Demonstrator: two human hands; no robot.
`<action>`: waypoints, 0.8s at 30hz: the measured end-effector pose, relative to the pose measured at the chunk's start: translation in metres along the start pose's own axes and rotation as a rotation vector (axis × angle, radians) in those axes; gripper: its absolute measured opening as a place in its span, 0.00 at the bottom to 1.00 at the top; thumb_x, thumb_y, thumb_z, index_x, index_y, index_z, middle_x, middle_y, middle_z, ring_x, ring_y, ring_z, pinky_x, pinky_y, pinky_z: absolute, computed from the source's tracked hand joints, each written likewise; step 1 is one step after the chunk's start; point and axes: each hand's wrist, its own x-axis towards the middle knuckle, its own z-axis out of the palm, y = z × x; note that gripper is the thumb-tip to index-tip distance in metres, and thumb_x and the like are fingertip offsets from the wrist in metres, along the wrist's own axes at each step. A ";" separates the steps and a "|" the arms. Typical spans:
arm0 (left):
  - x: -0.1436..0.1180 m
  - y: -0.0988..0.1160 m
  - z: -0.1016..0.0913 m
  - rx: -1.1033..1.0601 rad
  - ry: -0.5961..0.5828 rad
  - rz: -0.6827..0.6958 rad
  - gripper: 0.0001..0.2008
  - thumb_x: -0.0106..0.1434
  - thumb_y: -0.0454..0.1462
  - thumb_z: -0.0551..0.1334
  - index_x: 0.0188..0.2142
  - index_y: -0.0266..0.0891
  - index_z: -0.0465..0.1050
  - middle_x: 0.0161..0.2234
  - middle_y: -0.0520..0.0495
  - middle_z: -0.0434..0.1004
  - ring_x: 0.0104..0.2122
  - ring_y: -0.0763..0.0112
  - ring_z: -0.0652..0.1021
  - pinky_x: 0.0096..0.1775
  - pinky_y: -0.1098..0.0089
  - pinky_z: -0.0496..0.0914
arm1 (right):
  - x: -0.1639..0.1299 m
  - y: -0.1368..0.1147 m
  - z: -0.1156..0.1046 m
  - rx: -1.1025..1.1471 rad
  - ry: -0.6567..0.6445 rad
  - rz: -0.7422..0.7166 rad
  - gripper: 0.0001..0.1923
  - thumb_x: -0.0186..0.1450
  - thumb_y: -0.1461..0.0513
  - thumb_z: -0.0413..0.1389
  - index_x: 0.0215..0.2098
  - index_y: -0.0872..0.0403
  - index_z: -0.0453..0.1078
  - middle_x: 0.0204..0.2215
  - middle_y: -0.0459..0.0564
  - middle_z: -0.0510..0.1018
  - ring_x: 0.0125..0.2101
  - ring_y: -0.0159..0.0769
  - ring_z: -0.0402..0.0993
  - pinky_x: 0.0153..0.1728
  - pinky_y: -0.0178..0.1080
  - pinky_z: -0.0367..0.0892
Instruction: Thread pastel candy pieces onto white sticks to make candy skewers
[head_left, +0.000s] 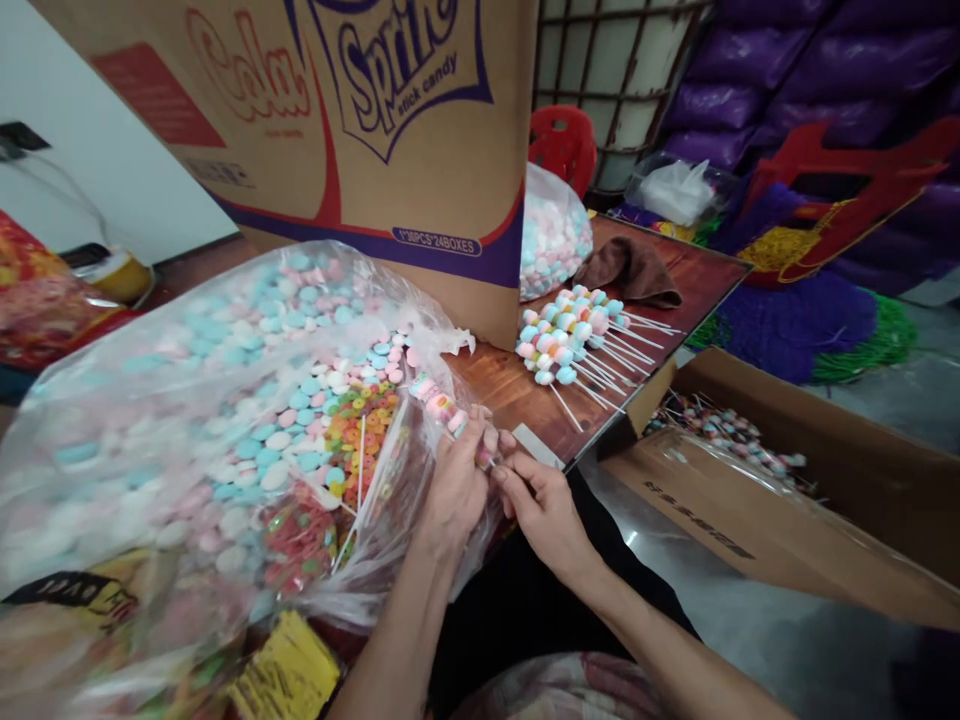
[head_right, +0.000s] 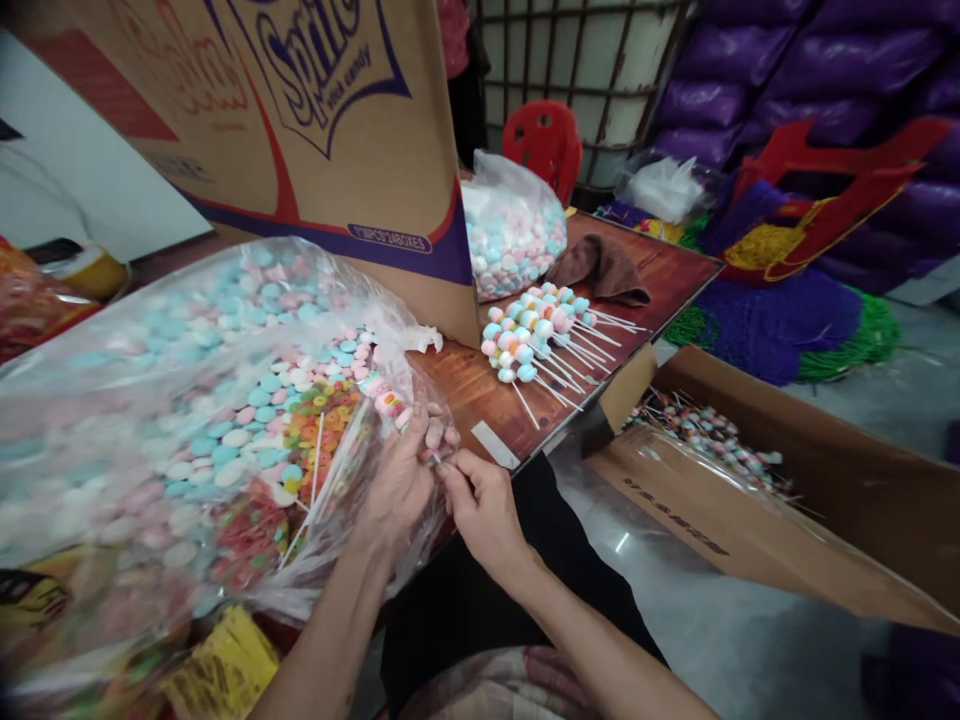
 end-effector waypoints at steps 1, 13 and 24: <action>-0.002 0.001 -0.001 -0.002 -0.001 0.013 0.15 0.58 0.45 0.72 0.30 0.38 0.72 0.21 0.56 0.66 0.24 0.77 0.73 0.34 0.74 0.71 | 0.000 0.000 0.001 0.017 -0.002 -0.004 0.19 0.69 0.57 0.52 0.20 0.52 0.60 0.18 0.41 0.63 0.21 0.29 0.59 0.26 0.34 0.57; -0.024 -0.005 -0.015 0.047 0.032 0.063 0.16 0.63 0.48 0.66 0.38 0.36 0.76 0.31 0.45 0.79 0.35 0.67 0.80 0.38 0.70 0.73 | 0.002 -0.007 0.020 0.141 -0.052 0.005 0.16 0.69 0.57 0.52 0.24 0.54 0.64 0.18 0.40 0.63 0.21 0.28 0.56 0.24 0.33 0.55; -0.035 -0.006 -0.024 0.103 0.045 0.019 0.24 0.58 0.54 0.68 0.45 0.39 0.80 0.29 0.47 0.80 0.23 0.71 0.77 0.23 0.73 0.68 | 0.007 -0.015 0.021 0.310 -0.093 0.260 0.21 0.64 0.45 0.59 0.28 0.52 0.64 0.18 0.39 0.60 0.17 0.27 0.52 0.16 0.31 0.49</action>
